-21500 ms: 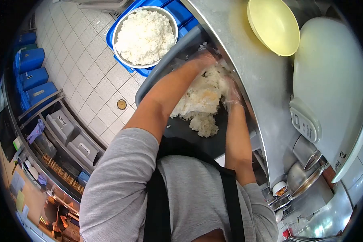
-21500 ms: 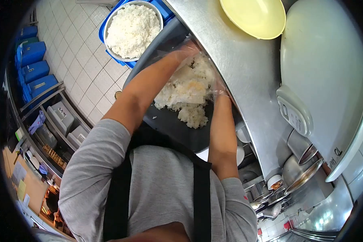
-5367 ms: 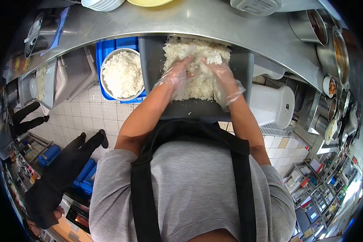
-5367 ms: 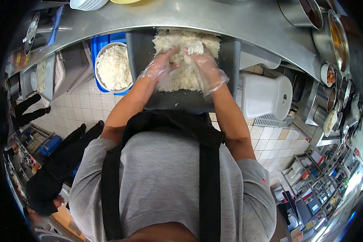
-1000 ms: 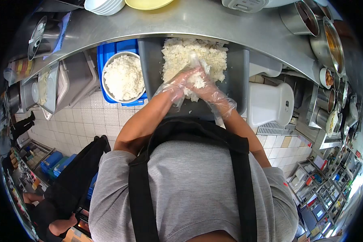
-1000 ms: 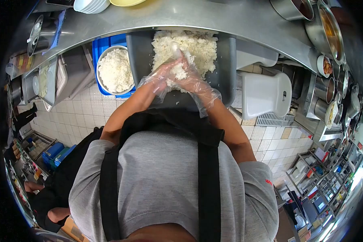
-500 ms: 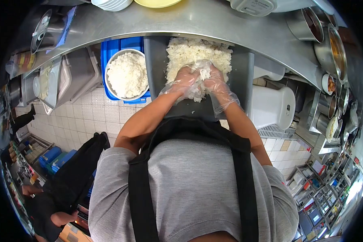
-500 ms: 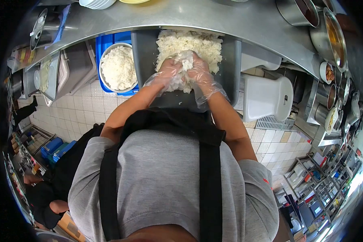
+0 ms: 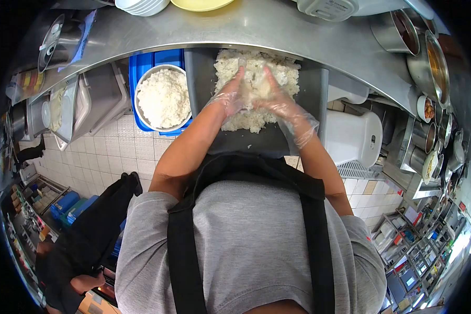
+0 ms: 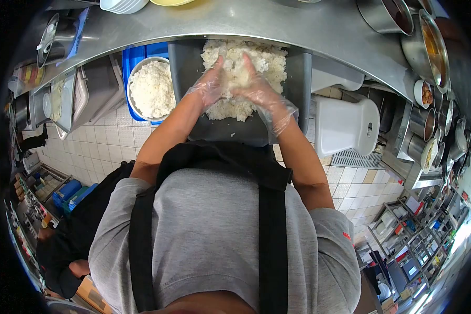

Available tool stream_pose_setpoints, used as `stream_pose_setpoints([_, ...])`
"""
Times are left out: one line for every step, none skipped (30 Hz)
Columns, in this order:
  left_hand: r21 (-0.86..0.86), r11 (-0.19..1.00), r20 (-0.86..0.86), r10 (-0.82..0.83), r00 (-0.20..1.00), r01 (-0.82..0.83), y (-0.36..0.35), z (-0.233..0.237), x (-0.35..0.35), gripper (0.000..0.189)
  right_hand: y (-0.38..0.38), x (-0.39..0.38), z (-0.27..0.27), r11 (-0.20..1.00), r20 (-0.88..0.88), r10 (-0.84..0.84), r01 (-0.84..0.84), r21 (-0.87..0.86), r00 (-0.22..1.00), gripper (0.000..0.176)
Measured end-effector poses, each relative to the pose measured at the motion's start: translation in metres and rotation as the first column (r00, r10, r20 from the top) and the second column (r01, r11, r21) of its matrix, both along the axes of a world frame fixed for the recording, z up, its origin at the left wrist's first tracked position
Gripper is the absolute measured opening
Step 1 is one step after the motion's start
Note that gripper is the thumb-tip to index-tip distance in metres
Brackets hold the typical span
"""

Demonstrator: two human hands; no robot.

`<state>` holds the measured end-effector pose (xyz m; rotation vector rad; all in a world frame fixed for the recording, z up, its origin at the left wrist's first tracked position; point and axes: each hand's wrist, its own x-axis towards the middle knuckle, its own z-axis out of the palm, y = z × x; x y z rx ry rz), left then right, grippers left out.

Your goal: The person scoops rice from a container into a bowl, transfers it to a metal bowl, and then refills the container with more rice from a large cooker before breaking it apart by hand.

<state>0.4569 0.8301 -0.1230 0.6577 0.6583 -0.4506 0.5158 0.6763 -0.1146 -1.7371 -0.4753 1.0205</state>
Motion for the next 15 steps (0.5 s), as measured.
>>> stream_pose_setpoints([0.064,0.998,-0.076,-0.023,0.997,0.028,-0.006,0.005,0.0,0.097,0.002,-0.003,0.003,0.986,0.084,0.104,-0.092,-0.137,0.991,0.113])
stream_pose_setpoints([0.126,0.99,-0.154,-0.041,0.987,0.061,-0.012,0.01,0.001,0.098,0.005,-0.008,0.006,0.946,0.15,0.216,-0.169,-0.278,0.965,0.116])
stream_pose_setpoints([0.318,0.922,-0.091,-0.2,0.976,0.219,-0.015,0.019,0.003,0.104,0.012,-0.021,0.005,0.987,0.413,0.074,-0.008,-0.159,0.908,0.097])
stream_pose_setpoints([0.41,0.873,-0.053,-0.266,0.963,0.264,-0.014,0.018,0.002,0.106,0.018,-0.017,0.007,0.938,0.32,0.184,-0.069,-0.34,0.929,0.086])
stream_pose_setpoints([0.501,0.812,-0.02,-0.335,0.942,0.3,-0.013,0.015,0.003,0.107,0.025,-0.006,0.01,0.853,0.21,0.274,-0.136,-0.503,0.938,0.074])
stream_pose_setpoints([0.585,0.74,0.002,-0.409,0.912,0.331,-0.012,0.011,0.002,0.108,0.029,-0.001,0.017,0.737,0.082,0.338,-0.21,-0.643,0.937,0.064])
stream_pose_setpoints([0.744,0.574,-0.077,-0.435,0.897,0.342,-0.015,0.008,0.003,0.108,0.029,-0.003,0.022,0.783,0.145,0.271,-0.13,-0.608,0.952,0.054])
stream_pose_setpoints([0.712,0.606,-0.09,-0.42,0.903,0.353,-0.014,0.006,0.002,0.104,0.027,-0.005,0.027,0.824,0.209,0.202,-0.05,-0.565,0.957,0.045])
stream_pose_setpoints([0.68,0.637,-0.104,-0.407,0.907,0.364,-0.012,0.015,0.001,0.101,0.027,-0.005,0.029,0.857,0.269,0.128,0.03,-0.514,0.955,0.037])
stream_pose_setpoints([0.646,0.666,-0.117,-0.395,0.911,0.372,-0.011,0.021,0.001,0.097,0.026,-0.003,0.029,0.875,0.241,0.125,0.008,-0.484,0.962,0.034])
stream_pose_setpoints([0.662,0.663,-0.113,-0.373,0.921,0.35,-0.011,0.014,0.001,0.09,0.024,-0.001,0.026,0.891,0.213,0.122,-0.013,-0.453,0.969,0.032])
stream_pose_setpoints([0.675,0.66,-0.109,-0.351,0.93,0.329,-0.012,0.01,0.002,0.084,0.022,0.001,0.023,0.906,0.182,0.12,-0.033,-0.423,0.976,0.03])
stream_pose_setpoints([0.688,0.657,-0.106,-0.329,0.938,0.309,-0.014,0.006,0.001,0.077,0.017,0.002,0.018,0.935,0.224,0.064,0.02,-0.355,0.973,0.03])
stream_pose_setpoints([0.686,0.661,-0.106,-0.323,0.94,0.304,-0.013,0.002,0.001,0.076,0.012,0.002,0.012,0.957,0.261,0.006,0.071,-0.283,0.965,0.03])
stream_pose_setpoints([0.685,0.664,-0.105,-0.318,0.942,0.3,-0.012,0.014,0.002,0.076,0.01,0.002,0.006,0.971,0.294,-0.055,0.12,-0.207,0.954,0.03])
